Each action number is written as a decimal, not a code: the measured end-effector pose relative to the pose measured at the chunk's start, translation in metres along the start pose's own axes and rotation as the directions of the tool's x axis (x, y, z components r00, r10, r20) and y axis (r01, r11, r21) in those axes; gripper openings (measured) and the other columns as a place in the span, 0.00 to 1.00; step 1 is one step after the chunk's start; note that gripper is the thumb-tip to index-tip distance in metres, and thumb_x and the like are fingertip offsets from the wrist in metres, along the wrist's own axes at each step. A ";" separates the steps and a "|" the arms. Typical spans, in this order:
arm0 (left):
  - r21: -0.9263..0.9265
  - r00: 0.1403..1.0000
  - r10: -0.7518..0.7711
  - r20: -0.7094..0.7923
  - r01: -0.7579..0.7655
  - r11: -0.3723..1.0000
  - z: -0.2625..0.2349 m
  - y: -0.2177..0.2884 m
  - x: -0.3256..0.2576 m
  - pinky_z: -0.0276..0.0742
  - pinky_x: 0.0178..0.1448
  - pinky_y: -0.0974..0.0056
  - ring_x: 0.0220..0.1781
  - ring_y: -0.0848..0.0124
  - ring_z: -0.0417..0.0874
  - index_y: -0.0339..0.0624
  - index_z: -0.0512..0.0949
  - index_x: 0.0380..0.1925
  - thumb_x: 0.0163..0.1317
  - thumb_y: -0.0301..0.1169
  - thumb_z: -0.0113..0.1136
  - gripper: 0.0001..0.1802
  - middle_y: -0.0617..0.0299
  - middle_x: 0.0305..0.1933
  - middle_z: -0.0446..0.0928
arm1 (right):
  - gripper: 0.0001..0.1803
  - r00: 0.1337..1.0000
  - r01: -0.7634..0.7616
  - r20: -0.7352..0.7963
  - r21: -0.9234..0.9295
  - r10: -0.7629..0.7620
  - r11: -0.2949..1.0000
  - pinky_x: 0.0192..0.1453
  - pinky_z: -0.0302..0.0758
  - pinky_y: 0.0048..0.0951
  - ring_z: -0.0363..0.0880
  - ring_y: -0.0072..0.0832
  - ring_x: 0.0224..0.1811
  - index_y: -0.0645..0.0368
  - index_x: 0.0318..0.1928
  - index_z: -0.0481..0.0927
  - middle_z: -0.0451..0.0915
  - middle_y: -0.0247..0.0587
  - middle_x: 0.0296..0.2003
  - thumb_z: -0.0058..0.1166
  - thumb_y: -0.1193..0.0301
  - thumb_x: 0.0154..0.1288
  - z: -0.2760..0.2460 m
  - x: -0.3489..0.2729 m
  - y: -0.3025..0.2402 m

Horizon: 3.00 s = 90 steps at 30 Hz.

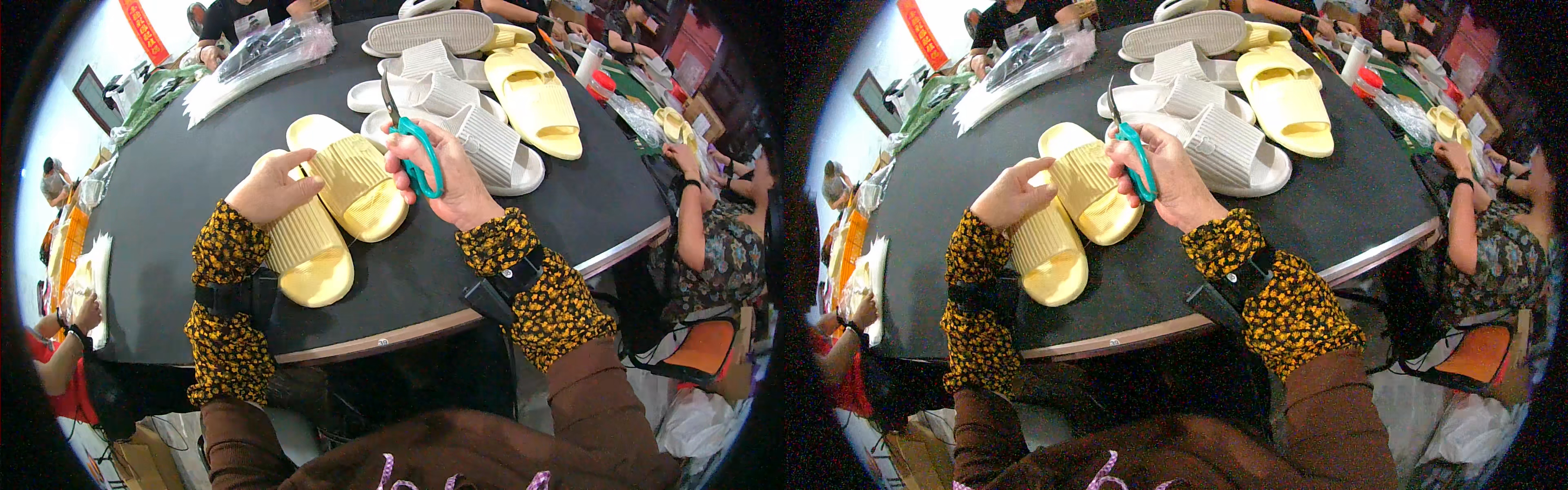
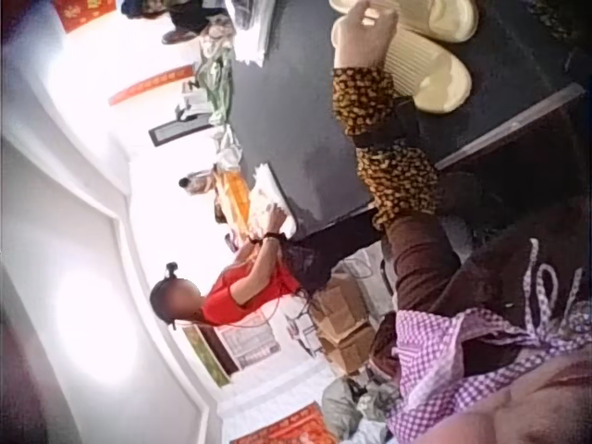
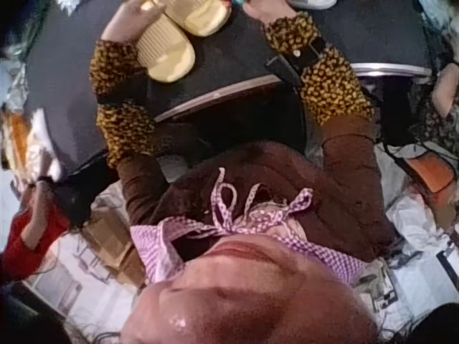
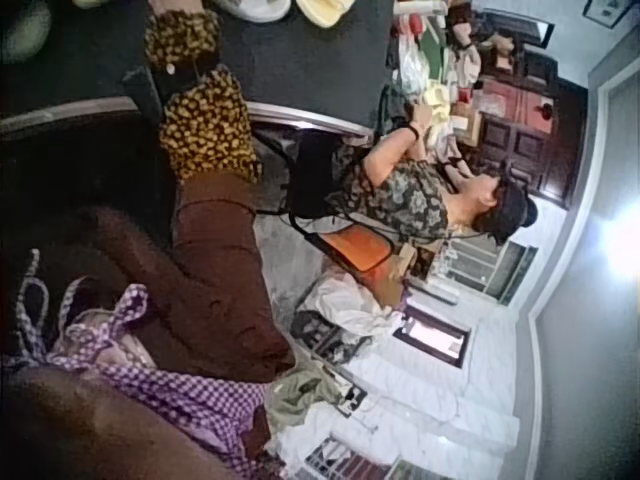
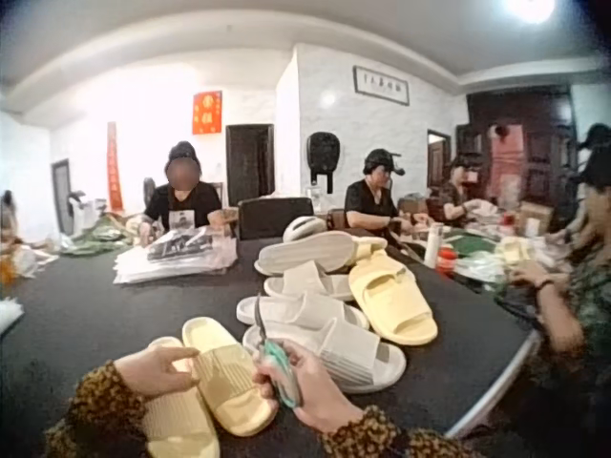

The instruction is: Using scissors to trim excess material and threads from foam sandals at a factory workstation.

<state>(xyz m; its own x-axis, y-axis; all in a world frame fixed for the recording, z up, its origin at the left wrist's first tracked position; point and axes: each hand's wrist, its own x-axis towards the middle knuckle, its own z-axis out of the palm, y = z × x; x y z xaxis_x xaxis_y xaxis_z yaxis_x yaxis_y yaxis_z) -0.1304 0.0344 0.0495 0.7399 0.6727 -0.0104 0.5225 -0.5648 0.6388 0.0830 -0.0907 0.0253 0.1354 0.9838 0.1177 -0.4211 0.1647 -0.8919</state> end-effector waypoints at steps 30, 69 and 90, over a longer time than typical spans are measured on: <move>-0.181 0.883 -0.294 -0.367 0.242 0.953 -0.012 -0.026 -0.009 0.61 0.12 0.75 0.11 0.82 0.66 0.34 0.74 0.39 0.61 0.32 0.51 0.12 0.67 0.17 0.69 | 0.19 1.000 -0.024 0.014 -0.118 0.026 0.993 0.16 0.68 0.18 0.71 0.16 0.17 0.61 0.48 0.71 0.74 0.35 0.24 0.55 0.66 0.58 0.001 0.001 -0.001; -0.267 0.980 -0.025 0.197 0.078 0.960 -0.017 -0.013 -0.020 0.61 0.16 0.79 0.18 0.85 0.70 0.36 0.73 0.45 0.64 0.44 0.50 0.22 0.68 0.23 0.73 | 0.21 0.999 -0.007 0.046 -0.096 0.012 0.995 0.14 0.68 0.15 0.72 0.15 0.17 0.63 0.47 0.70 0.74 0.34 0.23 0.57 0.64 0.57 -0.007 -0.001 0.002; -0.784 0.965 -0.215 -0.149 0.017 0.621 0.005 -0.011 -0.007 0.65 0.16 0.78 0.24 0.80 0.77 0.33 0.66 0.50 0.57 0.24 0.52 0.19 0.60 0.33 0.77 | 0.20 0.999 -0.032 0.038 -0.148 0.038 0.988 0.16 0.68 0.14 0.72 0.14 0.19 0.61 0.49 0.70 0.74 0.32 0.26 0.55 0.66 0.59 -0.002 -0.001 -0.001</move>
<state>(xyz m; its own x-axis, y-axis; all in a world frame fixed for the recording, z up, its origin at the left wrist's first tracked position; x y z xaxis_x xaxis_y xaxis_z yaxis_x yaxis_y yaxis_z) -0.1396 0.0334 0.0384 0.5388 0.8418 -0.0325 0.0045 0.0357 0.9994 0.0847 -0.0917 0.0249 0.0850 0.9914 0.0999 -0.2876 0.1204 -0.9501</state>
